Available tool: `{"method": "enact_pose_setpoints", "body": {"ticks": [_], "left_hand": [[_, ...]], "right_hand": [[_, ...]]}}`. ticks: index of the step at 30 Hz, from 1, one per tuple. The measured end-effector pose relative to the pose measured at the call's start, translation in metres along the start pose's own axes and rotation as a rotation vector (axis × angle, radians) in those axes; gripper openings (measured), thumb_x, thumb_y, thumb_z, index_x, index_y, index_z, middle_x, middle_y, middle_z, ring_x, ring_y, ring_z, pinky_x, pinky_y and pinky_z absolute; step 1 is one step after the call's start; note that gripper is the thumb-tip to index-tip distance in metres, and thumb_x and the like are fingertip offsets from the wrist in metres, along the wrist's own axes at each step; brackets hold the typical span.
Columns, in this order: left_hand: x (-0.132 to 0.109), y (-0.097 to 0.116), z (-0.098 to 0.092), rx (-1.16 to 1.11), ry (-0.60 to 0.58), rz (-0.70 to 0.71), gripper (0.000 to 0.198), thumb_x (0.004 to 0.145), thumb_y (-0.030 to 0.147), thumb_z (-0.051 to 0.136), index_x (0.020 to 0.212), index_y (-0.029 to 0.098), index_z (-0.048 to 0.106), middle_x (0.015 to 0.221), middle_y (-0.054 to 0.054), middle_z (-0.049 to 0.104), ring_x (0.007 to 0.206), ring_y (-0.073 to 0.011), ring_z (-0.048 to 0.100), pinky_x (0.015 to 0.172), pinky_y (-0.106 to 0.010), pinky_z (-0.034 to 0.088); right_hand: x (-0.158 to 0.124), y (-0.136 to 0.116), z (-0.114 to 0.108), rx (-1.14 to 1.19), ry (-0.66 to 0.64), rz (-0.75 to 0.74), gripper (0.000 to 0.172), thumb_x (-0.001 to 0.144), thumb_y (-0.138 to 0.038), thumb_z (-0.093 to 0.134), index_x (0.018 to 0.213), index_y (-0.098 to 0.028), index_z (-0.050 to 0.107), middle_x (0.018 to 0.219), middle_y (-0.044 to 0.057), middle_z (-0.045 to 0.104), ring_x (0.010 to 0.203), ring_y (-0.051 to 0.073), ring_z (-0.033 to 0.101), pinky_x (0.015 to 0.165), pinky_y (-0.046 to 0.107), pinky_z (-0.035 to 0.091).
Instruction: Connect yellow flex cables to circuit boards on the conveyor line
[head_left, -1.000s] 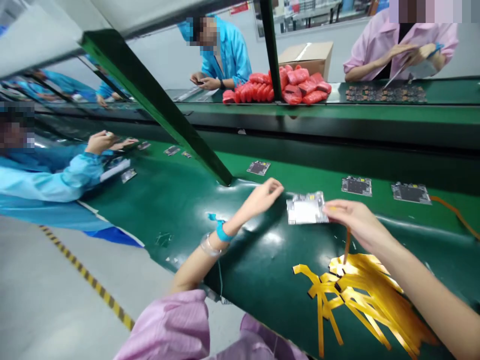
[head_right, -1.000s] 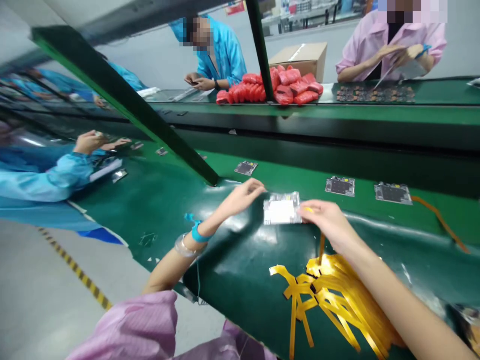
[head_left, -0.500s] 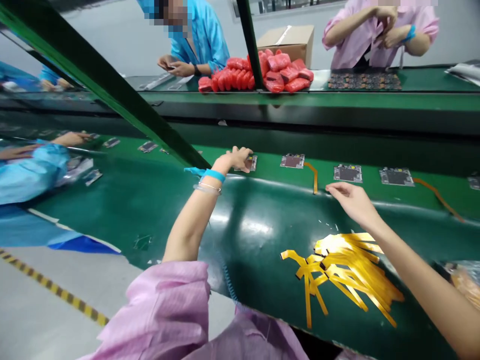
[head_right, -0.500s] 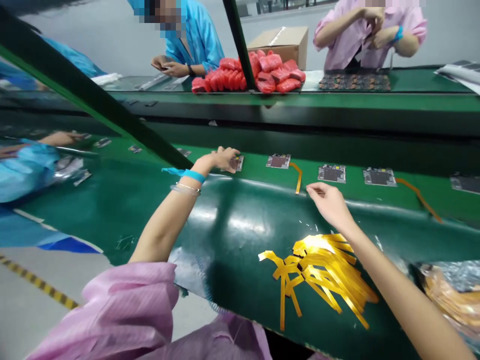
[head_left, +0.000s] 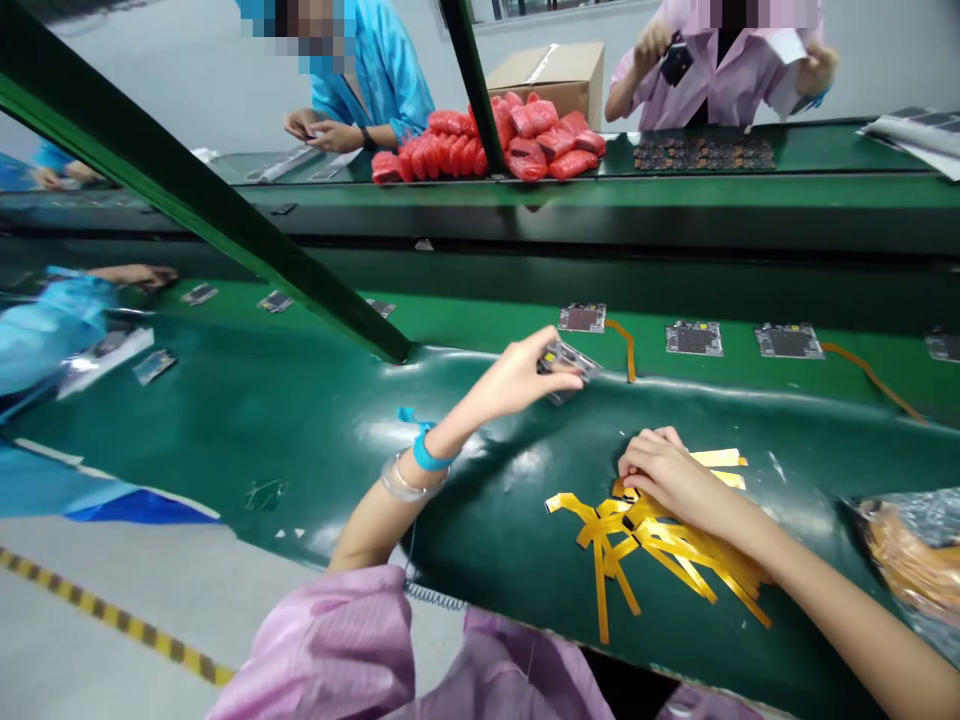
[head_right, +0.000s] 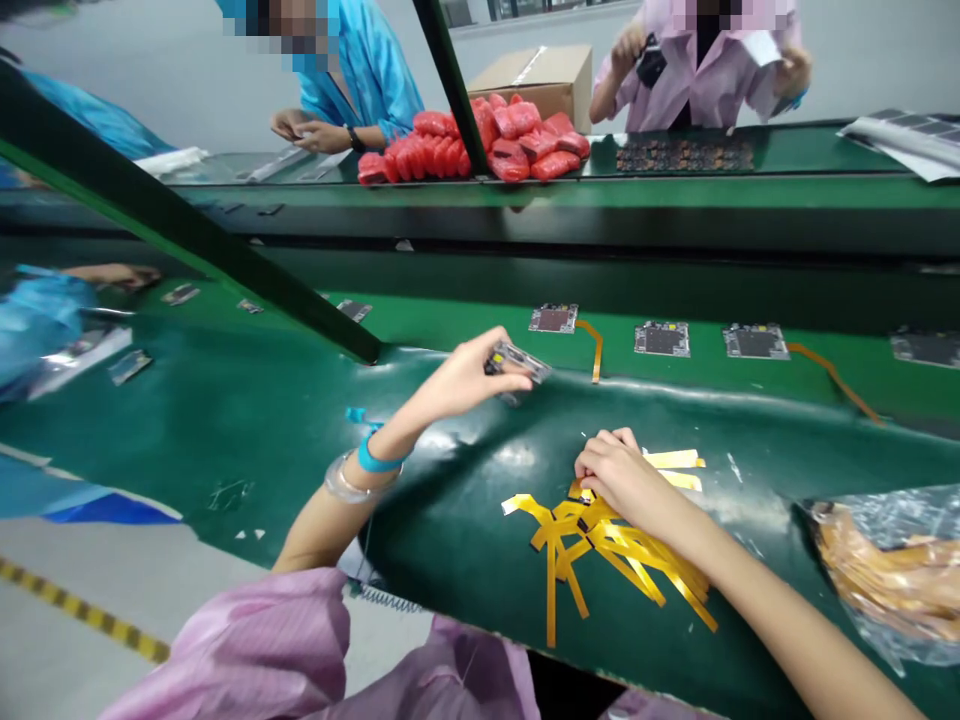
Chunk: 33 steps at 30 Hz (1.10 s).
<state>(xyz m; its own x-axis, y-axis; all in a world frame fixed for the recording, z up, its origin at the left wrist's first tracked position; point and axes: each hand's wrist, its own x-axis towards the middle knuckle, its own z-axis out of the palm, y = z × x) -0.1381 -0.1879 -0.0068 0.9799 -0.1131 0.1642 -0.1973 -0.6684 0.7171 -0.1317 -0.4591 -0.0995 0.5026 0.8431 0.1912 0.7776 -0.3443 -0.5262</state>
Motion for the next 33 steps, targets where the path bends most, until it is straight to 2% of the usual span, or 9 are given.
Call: {"method": "enact_pose_setpoints", "body": {"ticks": [4, 8, 11, 13, 15, 18, 26, 30, 33], "left_hand": [[-0.024, 0.023, 0.035, -0.062, -0.169, 0.010, 0.041, 0.077, 0.048, 0.076, 0.087, 0.018, 0.049, 0.087, 0.001, 0.063, 0.081, -0.0172, 0.058, 0.069, -0.026, 0.042], [-0.038, 0.032, 0.056, -0.219, -0.283, -0.041, 0.036, 0.080, 0.046, 0.073, 0.087, 0.019, 0.050, 0.082, 0.003, 0.060, 0.075, -0.0142, 0.055, 0.064, -0.024, 0.040], [-0.049, 0.038, 0.068, -0.305, -0.299, -0.107, 0.036, 0.082, 0.047, 0.072, 0.090, 0.019, 0.050, 0.085, 0.001, 0.066, 0.076, -0.0154, 0.060, 0.064, -0.025, 0.042], [-0.057, 0.041, 0.074, -0.307, -0.310, -0.132, 0.036, 0.082, 0.046, 0.071, 0.088, 0.020, 0.046, 0.082, 0.001, 0.067, 0.072, -0.0154, 0.061, 0.060, -0.024, 0.042], [-0.062, 0.044, 0.078, -0.265, -0.308, -0.128, 0.036, 0.082, 0.043, 0.070, 0.084, 0.021, 0.041, 0.072, 0.004, 0.065, 0.063, -0.0133, 0.058, 0.054, -0.023, 0.039], [-0.068, 0.048, 0.079, -0.188, -0.304, -0.098, 0.038, 0.084, 0.040, 0.068, 0.081, 0.023, 0.035, 0.061, 0.008, 0.060, 0.052, -0.0105, 0.051, 0.048, -0.022, 0.033], [-0.080, 0.051, 0.082, -0.043, -0.311, -0.040, 0.030, 0.093, 0.040, 0.058, 0.085, 0.023, 0.034, 0.057, 0.008, 0.049, 0.045, -0.0105, 0.043, 0.048, -0.025, 0.024], [-0.077, 0.045, 0.085, -0.381, -0.401, -0.080, 0.025, 0.096, 0.042, 0.055, 0.093, 0.022, 0.040, 0.072, 0.005, 0.051, 0.060, -0.0100, 0.047, 0.055, -0.022, 0.035], [-0.067, 0.044, 0.082, -0.632, -0.454, -0.151, 0.030, 0.094, 0.047, 0.058, 0.095, 0.018, 0.050, 0.079, 0.003, 0.053, 0.069, -0.0099, 0.049, 0.061, -0.021, 0.041]], "right_hand": [[0.000, -0.001, -0.006, 0.033, 0.085, 0.019, 0.023, 0.100, -0.020, 0.056, 0.084, -0.024, 0.073, 0.086, 0.003, 0.076, 0.086, 0.023, 0.065, 0.091, 0.043, 0.035], [-0.014, -0.008, -0.009, 0.070, 0.343, 0.156, 0.023, 0.104, -0.030, 0.047, 0.095, -0.023, 0.067, 0.104, 0.008, 0.075, 0.101, 0.027, 0.065, 0.094, 0.046, 0.038], [-0.029, -0.022, -0.009, 0.317, 0.672, 0.327, 0.020, 0.106, -0.039, 0.041, 0.109, -0.025, 0.055, 0.088, 0.005, 0.069, 0.085, 0.023, 0.065, 0.078, 0.036, 0.047], [-0.037, -0.034, -0.006, 0.533, 0.777, 0.390, 0.020, 0.100, -0.044, 0.054, 0.108, -0.026, 0.054, 0.073, -0.002, 0.057, 0.068, 0.019, 0.057, 0.067, 0.030, 0.046], [-0.043, -0.046, -0.003, 0.615, 0.706, 0.414, 0.024, 0.092, -0.045, 0.067, 0.102, -0.025, 0.058, 0.066, -0.006, 0.044, 0.060, 0.016, 0.048, 0.062, 0.028, 0.044], [-0.045, -0.055, 0.003, 0.565, 0.579, 0.471, 0.021, 0.090, -0.043, 0.068, 0.092, -0.022, 0.064, 0.059, -0.008, 0.029, 0.054, 0.015, 0.038, 0.056, 0.027, 0.038], [-0.045, -0.056, 0.015, 0.411, 0.620, 0.461, 0.009, 0.090, -0.029, 0.063, 0.087, -0.022, 0.068, 0.056, -0.008, 0.030, 0.049, 0.013, 0.037, 0.053, 0.026, 0.038], [-0.050, -0.059, 0.021, 0.243, 0.665, 0.320, 0.003, 0.093, -0.023, 0.063, 0.091, -0.023, 0.065, 0.060, -0.006, 0.039, 0.052, 0.013, 0.039, 0.056, 0.026, 0.039], [-0.058, -0.063, 0.016, 0.504, 0.620, 0.333, 0.016, 0.095, -0.031, 0.065, 0.109, -0.026, 0.059, 0.066, -0.006, 0.042, 0.055, 0.013, 0.042, 0.055, 0.025, 0.039]]}}
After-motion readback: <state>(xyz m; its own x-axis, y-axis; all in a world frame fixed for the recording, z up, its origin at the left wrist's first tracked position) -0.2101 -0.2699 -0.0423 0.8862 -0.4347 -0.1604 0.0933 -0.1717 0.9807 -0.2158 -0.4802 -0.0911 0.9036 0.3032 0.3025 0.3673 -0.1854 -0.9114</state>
